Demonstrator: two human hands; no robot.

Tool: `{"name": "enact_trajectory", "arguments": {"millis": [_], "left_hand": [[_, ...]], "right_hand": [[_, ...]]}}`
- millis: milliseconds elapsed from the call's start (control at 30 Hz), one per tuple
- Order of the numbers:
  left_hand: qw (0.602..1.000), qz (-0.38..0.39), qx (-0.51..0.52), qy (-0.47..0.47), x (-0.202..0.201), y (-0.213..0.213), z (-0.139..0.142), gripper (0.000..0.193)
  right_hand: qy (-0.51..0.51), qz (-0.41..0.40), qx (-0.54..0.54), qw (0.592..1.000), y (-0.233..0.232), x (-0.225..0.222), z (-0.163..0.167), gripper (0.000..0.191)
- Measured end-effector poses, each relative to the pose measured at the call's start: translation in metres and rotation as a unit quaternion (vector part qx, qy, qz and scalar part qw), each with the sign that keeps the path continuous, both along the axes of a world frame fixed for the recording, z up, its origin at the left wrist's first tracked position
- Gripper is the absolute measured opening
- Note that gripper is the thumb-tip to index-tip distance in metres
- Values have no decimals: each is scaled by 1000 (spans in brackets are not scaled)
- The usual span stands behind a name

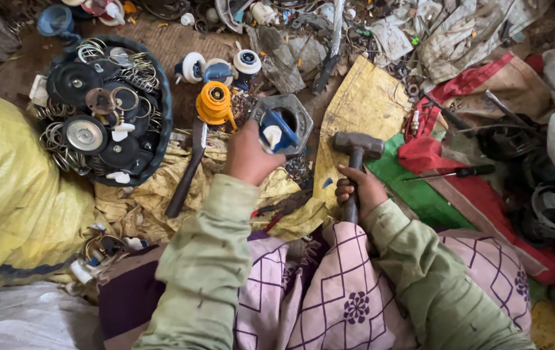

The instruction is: The person uses a hammer and a metal block to strike and shape a blue plastic electrical component. They repeatedly place the component in the block, hit it, and inspect it by hand.

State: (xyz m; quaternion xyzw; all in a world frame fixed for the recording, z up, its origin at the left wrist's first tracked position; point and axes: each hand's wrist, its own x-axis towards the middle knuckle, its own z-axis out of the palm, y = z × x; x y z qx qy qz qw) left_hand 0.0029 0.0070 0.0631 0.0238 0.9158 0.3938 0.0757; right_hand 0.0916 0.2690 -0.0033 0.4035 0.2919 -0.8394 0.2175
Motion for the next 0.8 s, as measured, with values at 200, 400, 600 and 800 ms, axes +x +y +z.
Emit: {"name": "enact_trajectory", "arguments": {"millis": [200,400,600,800], "left_hand": [[1000,1,-3,-18,-1,-17,8,62],[997,-20,-24,-76,-2,-8,-23,62],[998,2,-54,-42,5,6,-38,50],[996,28,-72,-46,17,18,-32,37]], "right_hand": [[3,3,-2,1000,-1,1,4,18],[3,-9,-7,1000,0,0,3,18],[5,-7,-4,1000,4,3,-15,17],[77,64,61,993,4,3,-5,20]]}}
